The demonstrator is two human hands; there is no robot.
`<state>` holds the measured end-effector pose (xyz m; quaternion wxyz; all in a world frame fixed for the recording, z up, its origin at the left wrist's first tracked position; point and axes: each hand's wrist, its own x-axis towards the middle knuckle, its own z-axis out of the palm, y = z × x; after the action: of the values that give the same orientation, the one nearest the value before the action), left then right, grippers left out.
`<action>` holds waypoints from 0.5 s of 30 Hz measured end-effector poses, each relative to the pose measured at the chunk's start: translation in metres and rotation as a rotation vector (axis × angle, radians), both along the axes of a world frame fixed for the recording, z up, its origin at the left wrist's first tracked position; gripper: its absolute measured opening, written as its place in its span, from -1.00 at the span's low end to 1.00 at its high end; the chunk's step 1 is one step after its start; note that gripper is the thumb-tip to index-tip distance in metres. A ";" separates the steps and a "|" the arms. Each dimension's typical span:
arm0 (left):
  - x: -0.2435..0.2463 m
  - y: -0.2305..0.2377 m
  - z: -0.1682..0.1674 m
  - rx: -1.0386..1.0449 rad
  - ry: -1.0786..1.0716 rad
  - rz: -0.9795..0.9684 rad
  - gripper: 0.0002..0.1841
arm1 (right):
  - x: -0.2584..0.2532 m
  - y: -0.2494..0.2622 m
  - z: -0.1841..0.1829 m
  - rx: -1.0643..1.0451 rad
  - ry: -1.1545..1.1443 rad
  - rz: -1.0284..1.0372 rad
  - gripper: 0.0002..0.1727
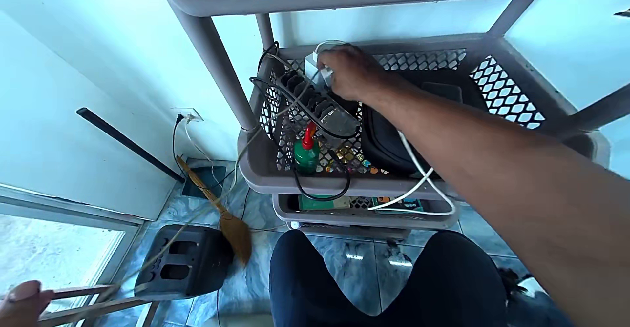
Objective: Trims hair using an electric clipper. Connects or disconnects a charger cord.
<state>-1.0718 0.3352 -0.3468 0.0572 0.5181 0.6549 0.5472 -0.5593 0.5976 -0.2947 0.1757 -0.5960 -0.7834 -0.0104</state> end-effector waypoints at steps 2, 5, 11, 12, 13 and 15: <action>-0.079 0.004 -0.048 0.141 0.155 -0.424 -0.83 | 0.016 0.016 0.000 0.016 -0.041 0.061 -0.65; -0.042 -0.004 -0.037 0.106 0.080 -0.310 -0.78 | 0.022 0.025 -0.003 -0.041 0.037 0.115 -0.54; -0.003 -0.010 -0.029 0.104 0.026 -0.319 -0.77 | 0.015 0.017 -0.014 -0.217 0.068 -0.204 -0.41; 0.001 -0.010 -0.030 0.103 -0.009 -0.327 -0.75 | 0.017 0.019 -0.015 -0.211 0.089 -0.205 -0.45; 0.004 -0.010 -0.031 0.100 -0.033 -0.335 -0.72 | 0.020 0.020 -0.016 -0.205 0.116 -0.205 -0.49; 0.011 -0.011 -0.032 0.099 -0.087 -0.325 -0.64 | 0.027 0.028 -0.017 -0.191 0.199 -0.222 -0.46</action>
<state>-1.0605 0.3244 -0.3792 0.1476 0.5954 0.5317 0.5840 -0.5328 0.6252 -0.3118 0.1925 -0.6909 -0.6891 0.1039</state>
